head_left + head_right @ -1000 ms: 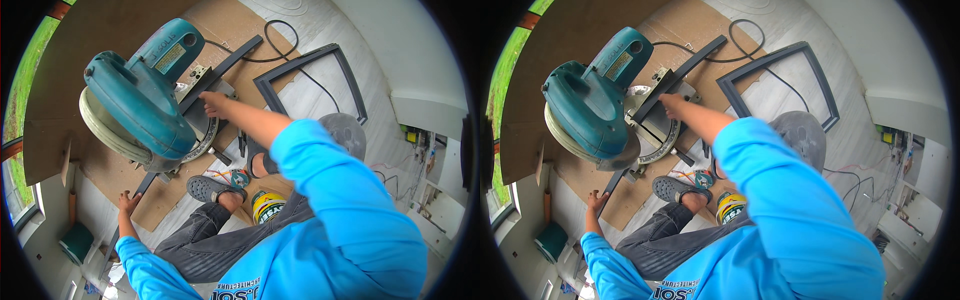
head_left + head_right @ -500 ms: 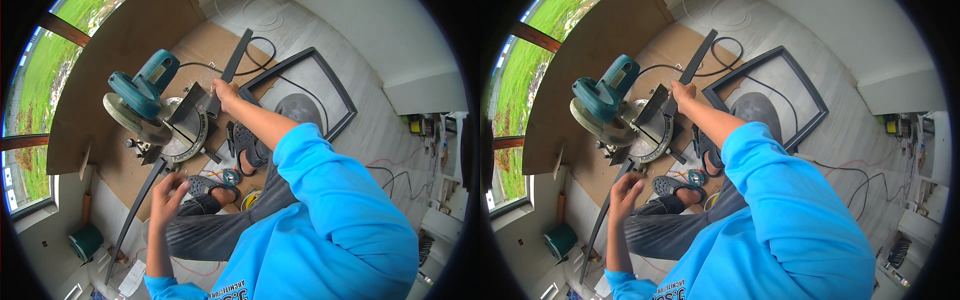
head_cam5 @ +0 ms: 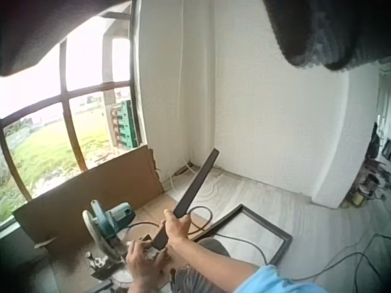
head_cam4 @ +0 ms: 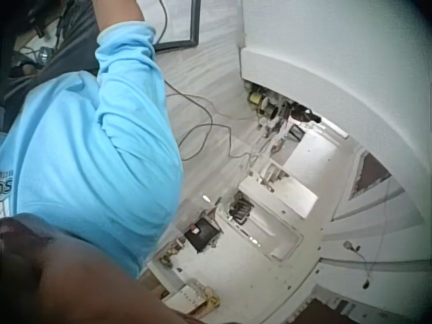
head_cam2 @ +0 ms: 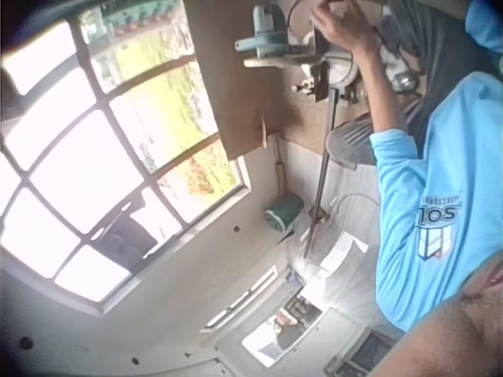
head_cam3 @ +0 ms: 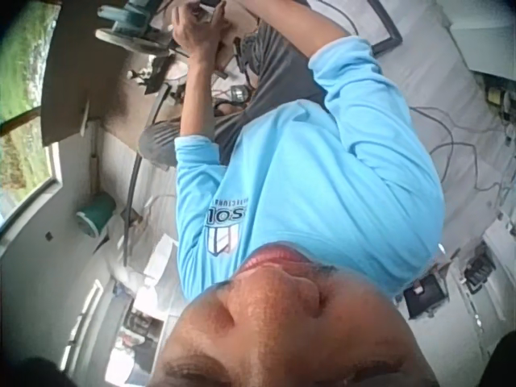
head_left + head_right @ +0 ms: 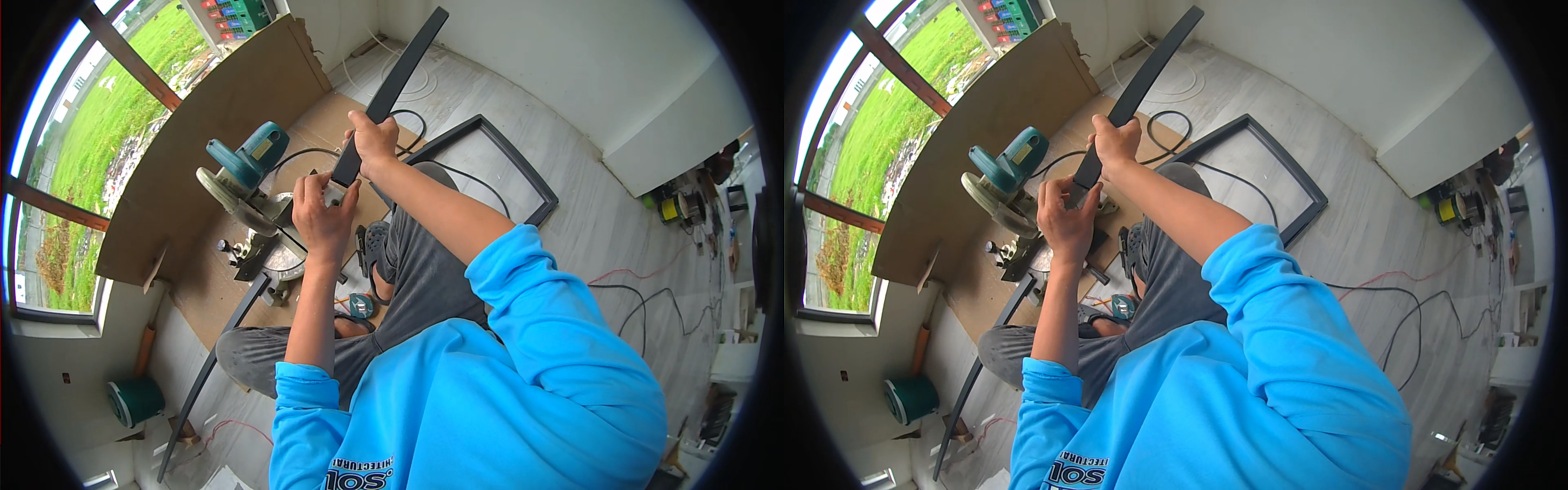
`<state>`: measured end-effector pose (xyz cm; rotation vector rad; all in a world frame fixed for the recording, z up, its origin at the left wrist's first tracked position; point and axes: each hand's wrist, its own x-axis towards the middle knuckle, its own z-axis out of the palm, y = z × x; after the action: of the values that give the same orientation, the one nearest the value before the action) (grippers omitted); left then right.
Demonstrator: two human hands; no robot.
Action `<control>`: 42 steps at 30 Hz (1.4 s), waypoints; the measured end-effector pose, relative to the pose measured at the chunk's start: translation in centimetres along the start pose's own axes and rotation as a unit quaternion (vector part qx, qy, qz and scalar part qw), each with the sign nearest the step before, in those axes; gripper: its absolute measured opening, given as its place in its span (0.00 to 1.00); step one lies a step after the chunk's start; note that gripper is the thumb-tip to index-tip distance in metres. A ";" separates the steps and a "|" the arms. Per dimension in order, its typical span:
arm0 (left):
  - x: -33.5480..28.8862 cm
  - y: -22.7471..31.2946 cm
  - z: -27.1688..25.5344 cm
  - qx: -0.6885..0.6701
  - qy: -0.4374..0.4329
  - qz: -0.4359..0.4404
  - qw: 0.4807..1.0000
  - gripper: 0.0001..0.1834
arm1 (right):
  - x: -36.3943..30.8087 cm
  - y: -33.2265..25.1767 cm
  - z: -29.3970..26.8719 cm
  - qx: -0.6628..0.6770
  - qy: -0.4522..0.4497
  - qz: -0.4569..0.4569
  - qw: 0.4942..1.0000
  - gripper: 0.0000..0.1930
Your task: Measuring and cutting metal pieces to assemble a frame using a miter saw.
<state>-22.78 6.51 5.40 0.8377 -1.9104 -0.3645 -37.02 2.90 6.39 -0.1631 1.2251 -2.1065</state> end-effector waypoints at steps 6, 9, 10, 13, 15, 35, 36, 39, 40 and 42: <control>-0.4 -0.6 -2.6 0.028 -0.042 -0.006 0.999 0.23 | -0.3 1.7 0.9 -0.033 -0.029 0.142 0.989 0.17; -0.9 -1.0 -2.9 0.042 -0.045 -0.004 0.998 0.25 | 0.7 2.7 0.6 -0.012 -0.117 0.199 0.973 0.17; -1.3 -0.8 -2.6 -0.018 -0.060 -0.060 0.996 0.25 | 1.5 3.6 0.3 -0.014 -0.118 0.203 0.972 0.17; -1.3 -1.7 -1.4 -0.116 -0.102 -0.194 0.969 0.25 | 2.5 6.2 -0.6 -0.156 -0.131 0.108 0.973 0.20; -0.1 -2.6 0.5 -0.163 -0.134 -0.264 0.941 0.25 | 5.1 7.5 -1.6 -0.213 -0.115 0.095 0.966 0.22; -4.4 -18.3 16.0 -0.414 -0.284 -0.608 0.615 0.07 | 20.2 22.6 -15.9 -0.529 -0.136 -0.010 0.837 0.26; -4.4 -17.5 17.2 -0.407 -0.308 -0.601 0.615 0.07 | 20.9 23.1 -18.5 -0.526 -0.115 -0.028 0.842 0.26; -4.7 -16.7 16.5 -0.382 -0.283 -0.625 0.619 0.04 | 18.7 24.5 -20.1 -0.596 -0.067 0.050 0.799 0.23; -4.4 -16.2 16.3 -0.379 -0.287 -0.629 0.615 0.04 | 17.7 24.5 -21.0 -0.596 -0.064 0.057 0.798 0.23; -4.0 -14.9 15.9 -0.406 -0.283 -0.656 0.570 0.04 | 14.4 23.8 -23.4 -0.529 -0.060 0.034 0.846 0.21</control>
<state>-29.70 -3.06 -13.39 1.3955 -0.8869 -2.4375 -46.02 3.30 -28.81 -0.7037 2.1330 -1.1100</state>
